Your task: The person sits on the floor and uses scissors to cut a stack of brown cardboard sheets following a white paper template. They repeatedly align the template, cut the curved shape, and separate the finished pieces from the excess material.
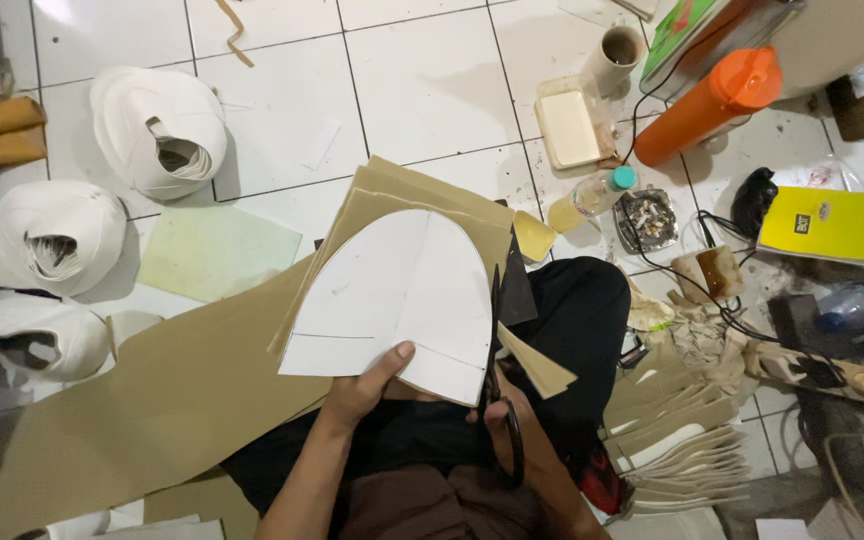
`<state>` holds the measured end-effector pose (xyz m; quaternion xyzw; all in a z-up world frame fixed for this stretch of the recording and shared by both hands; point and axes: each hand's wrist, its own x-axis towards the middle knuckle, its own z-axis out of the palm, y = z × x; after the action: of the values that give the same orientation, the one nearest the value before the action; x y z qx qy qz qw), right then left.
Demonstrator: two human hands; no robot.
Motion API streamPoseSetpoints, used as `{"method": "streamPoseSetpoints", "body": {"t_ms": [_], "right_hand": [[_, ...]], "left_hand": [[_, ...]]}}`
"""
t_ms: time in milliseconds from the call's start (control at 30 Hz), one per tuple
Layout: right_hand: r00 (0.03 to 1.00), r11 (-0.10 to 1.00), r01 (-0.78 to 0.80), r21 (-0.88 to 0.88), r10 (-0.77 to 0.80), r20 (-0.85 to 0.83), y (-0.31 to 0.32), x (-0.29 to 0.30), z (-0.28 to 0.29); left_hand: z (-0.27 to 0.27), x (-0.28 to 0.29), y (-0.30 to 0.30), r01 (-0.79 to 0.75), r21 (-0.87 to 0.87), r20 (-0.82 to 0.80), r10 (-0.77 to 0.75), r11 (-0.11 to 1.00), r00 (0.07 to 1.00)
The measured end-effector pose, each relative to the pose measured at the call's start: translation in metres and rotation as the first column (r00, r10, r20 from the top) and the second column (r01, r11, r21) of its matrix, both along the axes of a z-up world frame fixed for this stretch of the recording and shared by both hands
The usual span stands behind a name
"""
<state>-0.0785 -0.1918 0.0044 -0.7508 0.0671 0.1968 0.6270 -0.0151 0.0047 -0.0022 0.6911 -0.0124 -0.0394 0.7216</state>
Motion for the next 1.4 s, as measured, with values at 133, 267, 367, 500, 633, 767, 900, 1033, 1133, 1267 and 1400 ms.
{"method": "streamPoseSetpoints", "body": {"t_ms": [133,267,367,500,633,767,900,1033,1133,1267,1400], "right_hand": [[0.986,0.994,0.041,-0.105,-0.023,0.166,0.002,-0.012,-0.020],[0.991,0.990,0.100,-0.096,-0.090,0.104,0.000,-0.018,-0.014],[0.996,1.000,0.007,-0.013,-0.006,0.084,-0.005,-0.010,0.000],[0.982,0.997,-0.039,-0.070,0.051,0.180,-0.012,-0.014,-0.034],[0.991,0.998,0.069,0.011,-0.069,0.112,-0.008,-0.020,-0.014],[0.994,0.990,0.107,0.087,-0.105,-0.032,-0.004,-0.018,0.021],[0.998,1.000,-0.010,0.022,0.008,0.066,-0.012,-0.016,-0.023],[0.972,0.996,-0.067,-0.061,0.079,0.220,-0.015,-0.017,0.008],[0.988,0.979,-0.046,-0.200,0.074,0.137,-0.022,-0.025,0.013],[0.987,0.991,-0.133,-0.006,0.133,0.093,-0.019,-0.018,0.044],[0.969,0.982,-0.154,-0.107,0.171,0.179,-0.028,-0.023,-0.007]], "left_hand": [[0.002,0.001,0.007,0.026,0.069,0.026,-0.027,0.997,0.999],[0.002,0.001,0.019,0.086,-0.007,-0.101,-0.087,0.996,0.991],[-0.003,-0.004,0.027,0.159,-0.066,-0.182,-0.169,0.985,0.969],[0.000,-0.004,0.036,0.232,-0.112,-0.101,-0.243,0.966,0.965],[-0.004,0.002,0.047,0.218,-0.139,-0.160,-0.239,0.966,0.958],[0.005,0.007,0.058,0.234,-0.048,-0.147,-0.239,0.971,0.960],[0.009,0.010,0.059,0.425,-0.085,-0.084,-0.431,0.901,0.898],[0.009,0.013,0.073,0.345,-0.055,-0.211,-0.348,0.937,0.913],[0.022,0.015,0.078,0.314,-0.294,-0.350,-0.407,0.903,0.843],[0.035,0.021,0.079,0.356,-0.410,-0.434,-0.523,0.840,0.734],[0.042,0.029,0.082,0.497,-0.362,-0.409,-0.614,0.789,0.675]]}}
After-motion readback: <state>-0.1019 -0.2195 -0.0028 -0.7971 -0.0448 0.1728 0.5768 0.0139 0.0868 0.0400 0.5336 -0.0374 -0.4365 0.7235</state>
